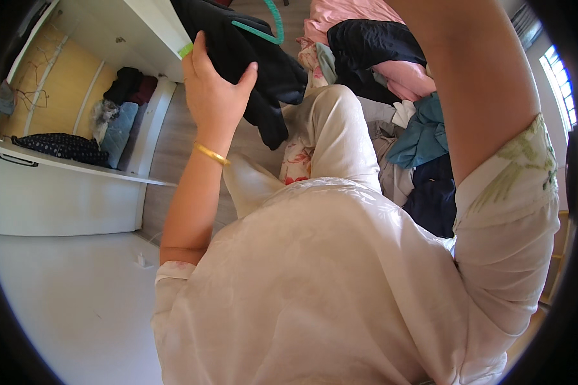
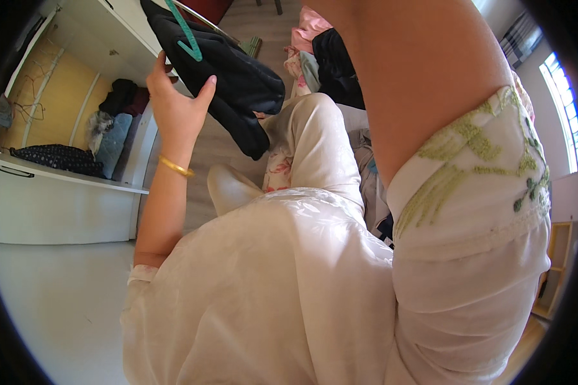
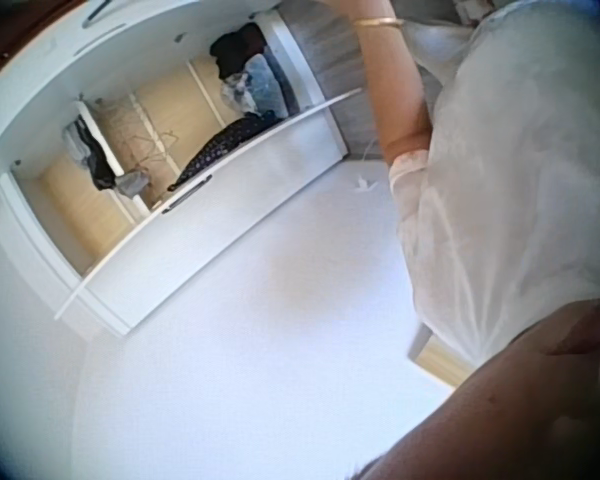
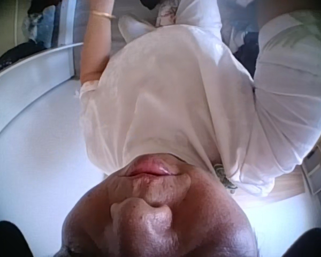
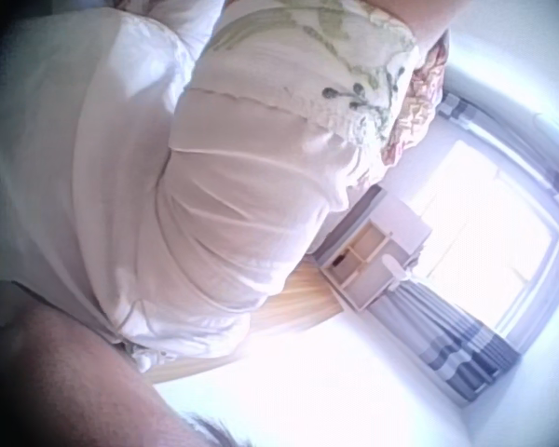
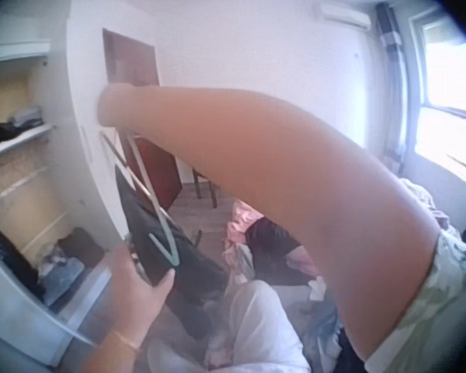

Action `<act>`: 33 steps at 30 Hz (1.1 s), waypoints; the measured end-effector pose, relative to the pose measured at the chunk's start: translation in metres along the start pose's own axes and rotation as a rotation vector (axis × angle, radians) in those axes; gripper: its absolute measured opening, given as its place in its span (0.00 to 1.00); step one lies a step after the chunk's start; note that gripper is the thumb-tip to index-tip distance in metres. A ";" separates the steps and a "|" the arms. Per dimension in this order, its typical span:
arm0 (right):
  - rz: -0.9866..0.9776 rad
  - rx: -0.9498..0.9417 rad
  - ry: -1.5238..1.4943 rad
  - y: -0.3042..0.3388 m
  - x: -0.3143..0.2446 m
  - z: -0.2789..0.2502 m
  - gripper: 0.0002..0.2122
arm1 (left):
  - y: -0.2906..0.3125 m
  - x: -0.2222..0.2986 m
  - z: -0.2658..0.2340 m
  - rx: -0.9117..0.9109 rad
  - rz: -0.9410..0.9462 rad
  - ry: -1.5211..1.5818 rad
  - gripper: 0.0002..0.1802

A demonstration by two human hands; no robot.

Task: The person ties the shoelaces of a sneaker, sorts through clothes on a bed, mounts garments onto hangers, and places them inside a wardrobe.

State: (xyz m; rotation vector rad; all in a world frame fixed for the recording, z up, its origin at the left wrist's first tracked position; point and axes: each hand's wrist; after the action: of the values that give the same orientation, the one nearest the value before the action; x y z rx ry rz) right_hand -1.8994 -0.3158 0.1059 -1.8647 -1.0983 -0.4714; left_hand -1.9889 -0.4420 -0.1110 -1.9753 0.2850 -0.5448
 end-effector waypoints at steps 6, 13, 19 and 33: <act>0.043 0.060 -0.131 0.012 -0.003 0.003 0.09 | 0.009 -0.054 0.023 -0.025 -0.169 0.105 0.19; 0.058 0.093 -0.183 0.022 -0.001 0.004 0.09 | -0.032 -0.045 0.005 0.102 0.041 0.113 0.14; 0.066 0.110 -0.195 0.026 0.003 0.005 0.09 | -0.006 -0.041 0.000 -0.160 0.034 0.248 0.24; 0.101 0.054 -0.142 0.068 0.018 0.005 0.10 | -0.021 0.043 0.044 0.246 0.023 0.290 0.56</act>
State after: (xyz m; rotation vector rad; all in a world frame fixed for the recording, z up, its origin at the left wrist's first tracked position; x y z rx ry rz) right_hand -1.8335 -0.3166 0.0817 -1.9188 -1.0927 -0.2523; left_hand -1.9302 -0.4161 -0.0979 -1.6533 0.3999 -0.8133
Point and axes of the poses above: each hand's wrist, its own y-axis away from the middle knuckle, its own z-axis out of the palm, x = y × z, and after that the axes turned 5 degrees about x, right-handed
